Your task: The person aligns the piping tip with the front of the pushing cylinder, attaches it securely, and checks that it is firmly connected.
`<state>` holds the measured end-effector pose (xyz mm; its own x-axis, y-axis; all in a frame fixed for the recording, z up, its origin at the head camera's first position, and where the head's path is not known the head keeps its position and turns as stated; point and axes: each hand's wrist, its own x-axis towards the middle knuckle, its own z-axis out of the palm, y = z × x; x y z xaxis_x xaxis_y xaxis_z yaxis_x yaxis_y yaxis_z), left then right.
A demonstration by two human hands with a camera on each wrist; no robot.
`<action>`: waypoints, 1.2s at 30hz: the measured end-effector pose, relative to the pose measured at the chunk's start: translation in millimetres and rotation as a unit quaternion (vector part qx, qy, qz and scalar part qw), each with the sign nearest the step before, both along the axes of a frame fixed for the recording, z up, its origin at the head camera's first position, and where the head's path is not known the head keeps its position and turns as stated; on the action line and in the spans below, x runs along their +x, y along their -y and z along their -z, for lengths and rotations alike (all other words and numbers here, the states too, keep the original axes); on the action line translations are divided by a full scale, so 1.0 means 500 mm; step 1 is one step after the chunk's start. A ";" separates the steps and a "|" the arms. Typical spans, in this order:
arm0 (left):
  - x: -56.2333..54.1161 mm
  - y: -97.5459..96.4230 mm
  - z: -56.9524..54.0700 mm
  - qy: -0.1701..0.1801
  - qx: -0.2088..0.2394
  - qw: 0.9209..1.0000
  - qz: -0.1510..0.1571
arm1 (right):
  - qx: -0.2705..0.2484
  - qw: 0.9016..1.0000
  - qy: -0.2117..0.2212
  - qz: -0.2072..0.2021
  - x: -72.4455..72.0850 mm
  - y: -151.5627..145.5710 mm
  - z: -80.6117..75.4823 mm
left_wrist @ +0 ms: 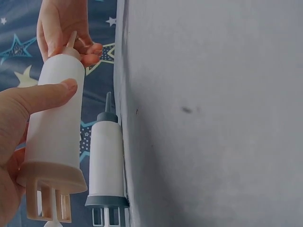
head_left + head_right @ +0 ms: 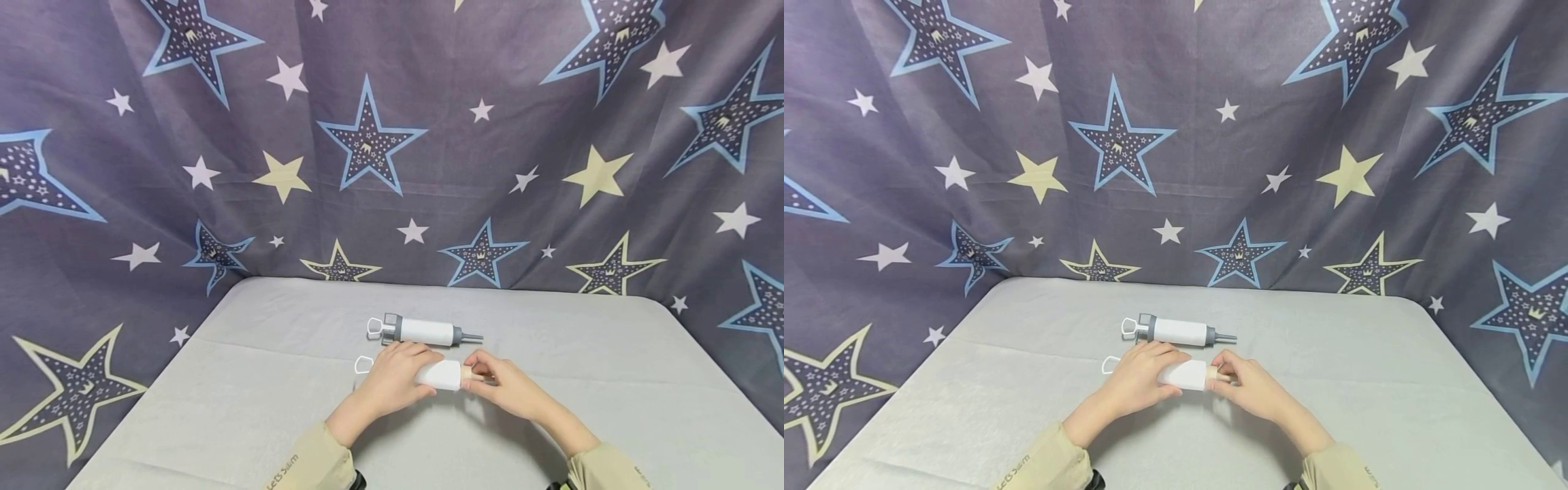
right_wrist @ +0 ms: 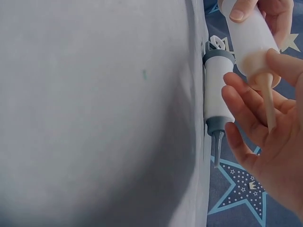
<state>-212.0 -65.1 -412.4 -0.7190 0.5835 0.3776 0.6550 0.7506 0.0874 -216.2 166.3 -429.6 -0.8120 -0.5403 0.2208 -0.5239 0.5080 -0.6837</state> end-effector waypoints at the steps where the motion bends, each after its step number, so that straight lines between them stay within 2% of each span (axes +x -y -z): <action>1: 0.000 0.000 0.000 0.000 0.001 1.000 0.001 | -0.001 1.000 -0.001 -0.002 0.000 0.000 0.000; 6: 0.000 0.001 0.001 0.000 0.001 1.000 0.004 | 0.001 1.000 -0.007 -0.009 -0.002 -0.001 -0.001; 15: 0.006 -0.001 -0.005 -0.008 -0.002 1.000 0.016 | 0.028 0.999 -0.012 0.010 0.001 -0.003 -0.004; 26: 0.006 0.000 -0.002 -0.022 0.002 0.999 0.027 | 0.042 0.999 -0.010 0.022 0.005 -0.004 -0.006; 32: 0.004 0.005 0.002 -0.020 0.006 1.000 0.022 | -0.010 1.000 0.001 0.024 0.008 -0.003 -0.002; 36: 0.004 0.007 0.003 -0.017 0.010 1.000 0.018 | -0.032 0.999 -0.016 0.025 0.009 -0.002 -0.001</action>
<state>-209.9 -68.4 -413.9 -0.6840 0.6007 0.4138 0.6845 0.7247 0.0794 -211.8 167.4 -429.0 -0.8291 -0.4839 0.2800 -0.5218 0.4900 -0.6983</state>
